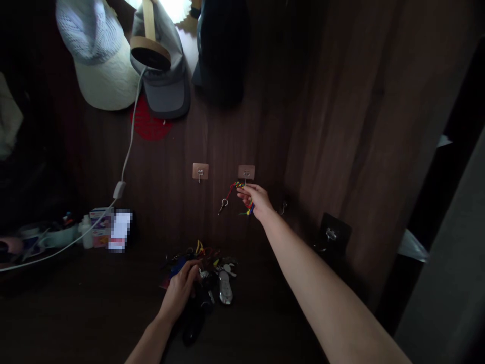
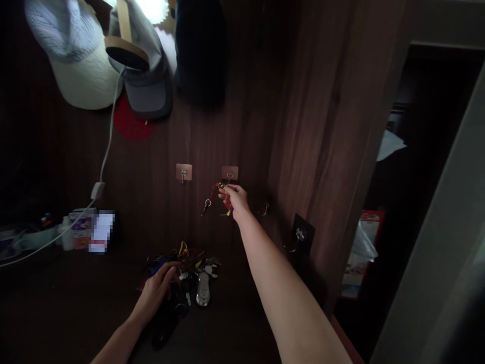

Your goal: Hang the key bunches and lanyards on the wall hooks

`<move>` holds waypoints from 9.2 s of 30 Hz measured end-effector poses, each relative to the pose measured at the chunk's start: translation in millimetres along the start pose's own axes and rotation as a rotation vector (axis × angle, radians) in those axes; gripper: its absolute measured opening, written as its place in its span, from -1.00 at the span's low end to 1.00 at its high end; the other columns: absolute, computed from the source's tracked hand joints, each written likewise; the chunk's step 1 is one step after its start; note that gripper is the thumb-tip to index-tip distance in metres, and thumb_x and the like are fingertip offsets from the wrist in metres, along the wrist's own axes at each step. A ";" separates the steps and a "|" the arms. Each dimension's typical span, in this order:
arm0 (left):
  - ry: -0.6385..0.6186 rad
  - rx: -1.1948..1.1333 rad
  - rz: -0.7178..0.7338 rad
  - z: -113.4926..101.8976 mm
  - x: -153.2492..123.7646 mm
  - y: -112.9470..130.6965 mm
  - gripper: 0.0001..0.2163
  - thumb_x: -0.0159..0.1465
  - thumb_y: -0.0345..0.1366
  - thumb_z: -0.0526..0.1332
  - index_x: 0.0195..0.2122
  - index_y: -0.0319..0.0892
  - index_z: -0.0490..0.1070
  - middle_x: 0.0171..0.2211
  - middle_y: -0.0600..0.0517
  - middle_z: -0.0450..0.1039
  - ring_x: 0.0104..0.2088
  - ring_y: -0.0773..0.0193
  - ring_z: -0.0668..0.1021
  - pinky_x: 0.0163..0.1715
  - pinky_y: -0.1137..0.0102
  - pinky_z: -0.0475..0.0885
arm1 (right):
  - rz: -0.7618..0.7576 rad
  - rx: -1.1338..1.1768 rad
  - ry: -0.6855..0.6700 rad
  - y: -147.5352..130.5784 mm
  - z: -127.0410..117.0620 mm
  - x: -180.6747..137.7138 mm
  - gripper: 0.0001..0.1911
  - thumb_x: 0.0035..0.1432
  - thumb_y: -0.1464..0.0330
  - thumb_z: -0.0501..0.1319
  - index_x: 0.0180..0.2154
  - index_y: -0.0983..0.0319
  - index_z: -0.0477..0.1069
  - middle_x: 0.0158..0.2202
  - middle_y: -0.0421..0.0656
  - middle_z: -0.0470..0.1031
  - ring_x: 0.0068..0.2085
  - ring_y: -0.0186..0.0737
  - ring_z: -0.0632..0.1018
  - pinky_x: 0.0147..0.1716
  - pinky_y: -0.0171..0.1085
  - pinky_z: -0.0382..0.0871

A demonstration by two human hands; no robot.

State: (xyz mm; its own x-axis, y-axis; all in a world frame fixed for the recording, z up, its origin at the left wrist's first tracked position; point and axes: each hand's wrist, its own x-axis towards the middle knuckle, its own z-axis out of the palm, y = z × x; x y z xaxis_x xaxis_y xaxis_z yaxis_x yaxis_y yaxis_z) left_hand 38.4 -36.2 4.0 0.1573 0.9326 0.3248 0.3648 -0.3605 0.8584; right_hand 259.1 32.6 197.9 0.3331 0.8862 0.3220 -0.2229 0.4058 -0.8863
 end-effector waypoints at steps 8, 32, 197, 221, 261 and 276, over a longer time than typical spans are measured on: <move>-0.013 0.018 -0.006 0.6 1.6 -2.7 -0.63 0.23 -0.01 -0.10 -0.16 -0.12 0.33 -0.47 0.09 0.44 -0.65 0.35 0.42 -0.51 0.47 0.34 | -0.003 0.131 0.068 -24.6 1.7 30.1 -0.92 0.08 0.51 0.15 -0.37 0.24 0.31 -0.55 -0.23 0.52 -0.58 -0.41 0.51 -0.75 -0.54 0.21; -0.003 0.022 -0.026 2.3 3.3 -5.7 -0.62 0.23 0.00 -0.09 -0.19 -0.13 0.35 -0.50 0.10 0.43 -0.64 0.34 0.42 -0.50 0.46 0.34 | 0.030 0.123 0.249 84.6 -51.5 1.8 -0.79 -0.14 0.32 0.27 -0.37 0.17 0.34 -0.54 -0.32 0.46 -0.61 -0.44 0.45 -0.73 -0.50 0.17; 0.072 0.192 -0.038 40.3 39.7 -12.8 -0.81 0.11 -0.23 0.10 -0.37 -0.14 0.47 -0.34 0.04 0.54 -0.29 0.23 0.53 -0.22 0.39 0.34 | 0.464 0.475 -0.114 139.0 -76.2 -127.6 -0.82 -0.12 0.39 0.36 -0.41 0.22 0.40 -0.41 -0.20 0.55 -0.44 -0.36 0.55 -0.53 -0.43 0.44; 0.071 0.184 -0.026 40.6 40.2 -15.4 -0.82 0.12 -0.24 0.08 -0.39 -0.12 0.45 -0.33 0.04 0.54 -0.26 0.23 0.53 -0.22 0.41 0.34 | 0.108 0.216 0.096 104.3 -58.4 -90.1 -0.70 -0.17 0.26 0.34 -0.40 0.20 0.29 -0.46 -0.23 0.55 -0.61 -0.49 0.38 -0.75 -0.53 0.10; 0.088 0.186 -0.026 40.6 39.1 -16.2 -0.84 0.15 -0.26 0.08 -0.38 -0.11 0.45 -0.32 0.04 0.54 -0.25 0.23 0.53 -0.23 0.41 0.32 | 0.093 0.340 0.014 86.4 -39.1 -11.6 -0.85 -0.10 0.40 0.33 -0.41 0.16 0.39 -0.46 -0.27 0.54 -0.52 -0.43 0.49 -0.62 -0.48 0.36; 0.136 0.137 -0.054 40.7 40.6 -16.0 -0.84 0.14 -0.30 0.10 -0.31 -0.14 0.44 -0.34 0.04 0.54 -0.29 0.26 0.54 -0.27 0.42 0.36 | 0.259 0.084 0.020 145.7 -78.4 -84.0 -0.79 -0.20 0.40 0.34 -0.40 0.21 0.42 -0.47 -0.21 0.53 -0.52 -0.39 0.50 -0.60 -0.43 0.36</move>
State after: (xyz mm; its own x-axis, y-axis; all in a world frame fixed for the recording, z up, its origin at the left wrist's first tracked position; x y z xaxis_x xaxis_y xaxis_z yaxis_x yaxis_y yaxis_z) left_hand 76.4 6.8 -12.7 0.0120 0.9410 0.3382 0.4927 -0.2998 0.8169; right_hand 270.4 -0.2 15.6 0.2726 0.9587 0.0809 -0.3777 0.1839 -0.9075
